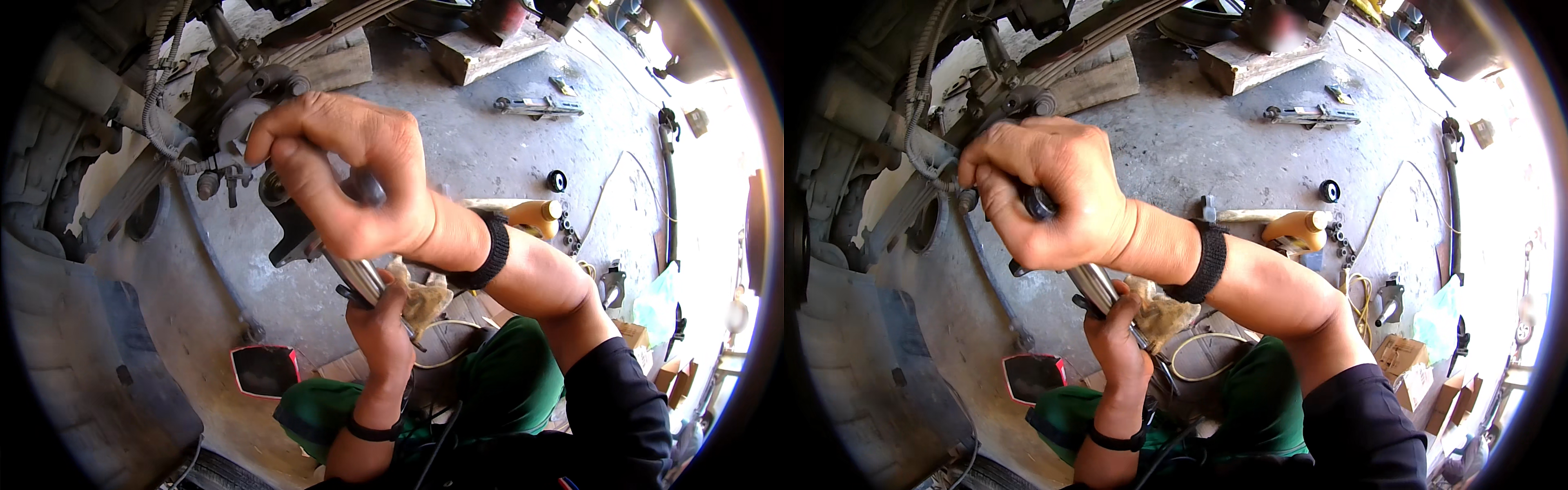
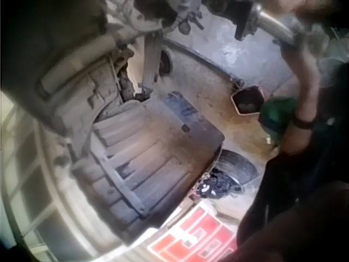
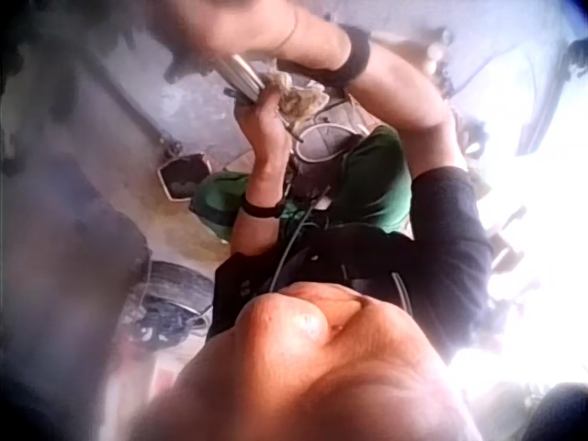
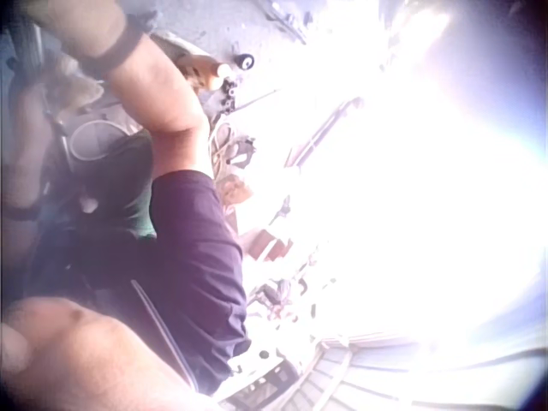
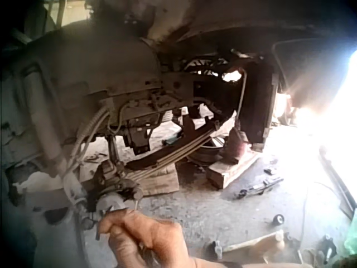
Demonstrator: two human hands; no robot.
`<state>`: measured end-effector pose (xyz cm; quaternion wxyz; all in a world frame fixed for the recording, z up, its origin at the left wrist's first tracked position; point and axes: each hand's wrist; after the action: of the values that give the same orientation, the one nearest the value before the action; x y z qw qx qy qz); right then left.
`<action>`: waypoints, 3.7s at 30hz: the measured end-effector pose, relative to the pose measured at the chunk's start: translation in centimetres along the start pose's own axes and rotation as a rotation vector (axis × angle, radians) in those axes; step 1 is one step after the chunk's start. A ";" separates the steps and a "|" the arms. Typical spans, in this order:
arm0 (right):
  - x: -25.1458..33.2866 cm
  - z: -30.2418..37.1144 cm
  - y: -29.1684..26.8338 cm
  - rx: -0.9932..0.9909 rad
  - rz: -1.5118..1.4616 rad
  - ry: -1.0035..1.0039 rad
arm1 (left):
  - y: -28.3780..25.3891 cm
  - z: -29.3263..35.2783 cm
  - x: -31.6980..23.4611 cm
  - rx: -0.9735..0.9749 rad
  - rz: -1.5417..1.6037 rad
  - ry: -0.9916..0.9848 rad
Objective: The person uses a wrench to tighten bolts on a vehicle's steering knuckle and axle assembly while using a cloth to wipe components.
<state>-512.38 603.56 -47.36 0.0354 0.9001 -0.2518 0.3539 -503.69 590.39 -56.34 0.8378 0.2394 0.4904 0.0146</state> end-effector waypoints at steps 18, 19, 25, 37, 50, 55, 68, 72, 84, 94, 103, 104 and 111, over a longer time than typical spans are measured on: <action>-6.4 -7.3 -1.1 0.719 0.337 0.803 | -0.9 -0.2 0.4 0.049 -0.028 -0.031; -6.0 -7.1 -1.6 0.723 0.335 0.806 | -0.8 -0.3 0.5 0.056 -0.032 -0.036; -7.2 -5.6 -0.7 0.630 0.433 0.517 | -1.0 -0.3 0.7 0.041 -0.031 -0.055; -4.3 3.3 -2.5 0.180 0.294 0.024 | 0.0 -0.1 0.3 -0.025 -0.056 0.006; -3.8 7.0 -2.6 0.278 0.248 -0.122 | -0.3 -0.2 0.6 -0.005 -0.048 0.012; -3.8 6.2 -1.7 0.240 0.321 -0.199 | -0.1 -0.1 0.5 -0.008 -0.022 0.019; -2.8 5.3 -1.8 0.246 0.324 -0.026 | 0.2 -0.2 0.2 0.011 -0.012 0.018; -3.1 4.9 -0.6 0.241 0.189 0.160 | 0.3 0.1 0.0 -0.006 -0.039 0.015; -8.5 -9.2 1.4 0.965 0.560 0.775 | -0.5 0.2 0.4 0.016 -0.035 -0.045; -3.5 1.9 -3.6 0.186 0.206 0.264 | -0.1 0.0 0.3 -0.034 -0.071 0.016; -3.4 6.3 -2.5 0.258 0.200 -0.115 | 0.1 -0.1 0.6 0.002 -0.008 0.039; -3.3 6.2 -2.6 0.267 0.190 -0.107 | 0.1 -0.1 0.6 0.008 -0.009 0.039; -2.5 4.4 -0.4 0.251 0.176 0.137 | -0.5 0.0 0.2 -0.006 -0.057 -0.008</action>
<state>-511.03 603.89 -52.22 -0.0912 0.8456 -0.2806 0.4448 -503.64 590.01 -56.72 0.8405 0.2227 0.4938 -0.0089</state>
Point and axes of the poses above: each hand's wrist, its own z-axis away from the middle knuckle, its own y-axis out of the palm, x = y × z, and after that the axes turned 7 degrees about x, right-handed
